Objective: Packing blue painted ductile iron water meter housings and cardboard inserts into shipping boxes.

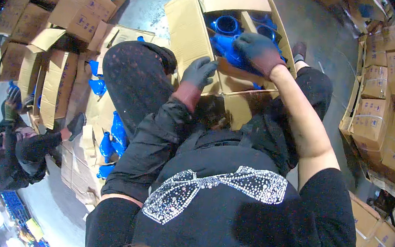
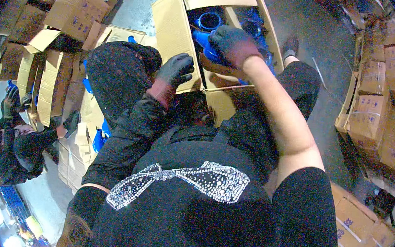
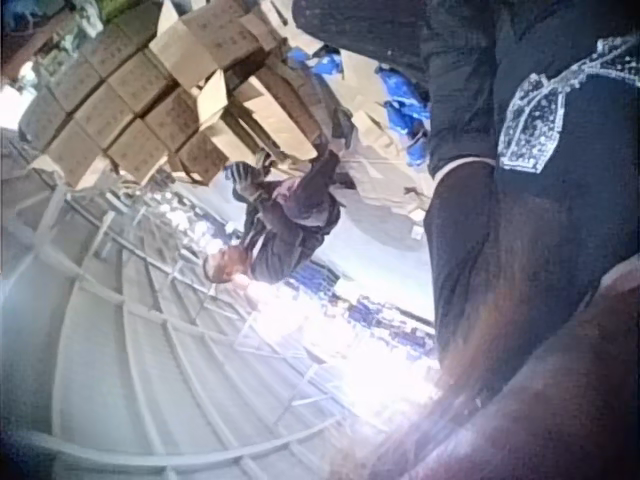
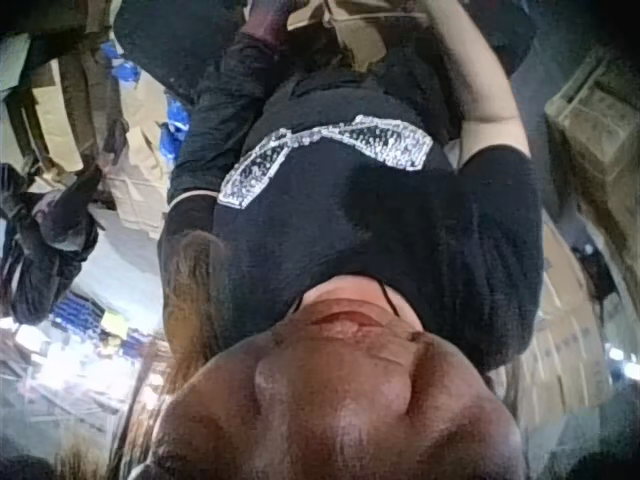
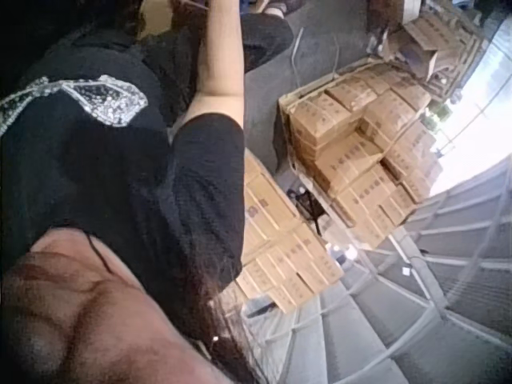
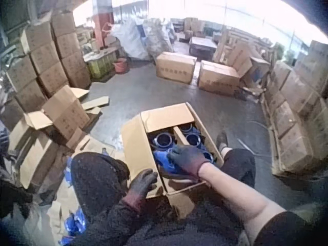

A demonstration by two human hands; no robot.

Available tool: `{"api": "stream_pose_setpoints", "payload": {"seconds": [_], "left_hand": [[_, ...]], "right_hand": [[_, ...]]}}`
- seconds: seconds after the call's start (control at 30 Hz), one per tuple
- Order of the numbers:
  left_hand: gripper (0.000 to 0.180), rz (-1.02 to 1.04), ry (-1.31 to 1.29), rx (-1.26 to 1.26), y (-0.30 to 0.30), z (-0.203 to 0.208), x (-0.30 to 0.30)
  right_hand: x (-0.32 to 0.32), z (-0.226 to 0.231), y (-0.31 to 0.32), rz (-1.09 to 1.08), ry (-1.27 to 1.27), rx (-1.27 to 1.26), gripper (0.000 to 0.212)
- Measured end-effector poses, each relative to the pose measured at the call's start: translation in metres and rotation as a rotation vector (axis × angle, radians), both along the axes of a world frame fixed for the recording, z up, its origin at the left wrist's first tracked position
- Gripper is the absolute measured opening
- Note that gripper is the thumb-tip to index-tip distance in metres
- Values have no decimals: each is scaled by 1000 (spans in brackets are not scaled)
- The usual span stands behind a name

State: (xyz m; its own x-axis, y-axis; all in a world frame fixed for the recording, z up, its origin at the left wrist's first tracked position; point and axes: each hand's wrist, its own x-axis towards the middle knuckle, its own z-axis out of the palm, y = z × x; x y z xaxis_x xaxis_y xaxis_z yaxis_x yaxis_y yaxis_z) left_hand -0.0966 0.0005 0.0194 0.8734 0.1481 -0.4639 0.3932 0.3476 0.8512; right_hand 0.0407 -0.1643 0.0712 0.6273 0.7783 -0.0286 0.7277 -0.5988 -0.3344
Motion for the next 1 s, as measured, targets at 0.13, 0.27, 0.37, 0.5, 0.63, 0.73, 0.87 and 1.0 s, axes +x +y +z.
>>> {"api": "stream_pose_setpoints", "payload": {"seconds": [0.13, 0.27, 0.37, 0.5, 0.63, 0.73, 0.87, 1.0], "left_hand": [[59, 84, -124, -46, -18, 23, -10], [56, -93, -301, -496, -8, 58, -27], [59, -30, -61, -956, -4, 59, -38], [58, 136, -38, -1109, 13, 68, -40], [58, 155, -117, -1127, 38, 63, -31], [57, 318, -114, -1067, 59, 74, -36], [59, 396, -195, -1296, 92, 68, -55], [62, 436, -210, -1494, 99, 70, -66]], "right_hand": [[-40, 23, -9, -258, 655, 552, 34], [-75, 48, 4, -390, 1237, 694, 42], [-75, 47, 14, -213, 1140, 738, 40], [-39, 28, 28, -182, 667, 621, 31], [19, -60, 3, -303, 559, 517, 30], [18, -89, 24, -247, 408, 131, 32], [2, -97, 54, -298, 367, -57, 31], [15, -119, 45, -293, 330, -86, 34]]}}
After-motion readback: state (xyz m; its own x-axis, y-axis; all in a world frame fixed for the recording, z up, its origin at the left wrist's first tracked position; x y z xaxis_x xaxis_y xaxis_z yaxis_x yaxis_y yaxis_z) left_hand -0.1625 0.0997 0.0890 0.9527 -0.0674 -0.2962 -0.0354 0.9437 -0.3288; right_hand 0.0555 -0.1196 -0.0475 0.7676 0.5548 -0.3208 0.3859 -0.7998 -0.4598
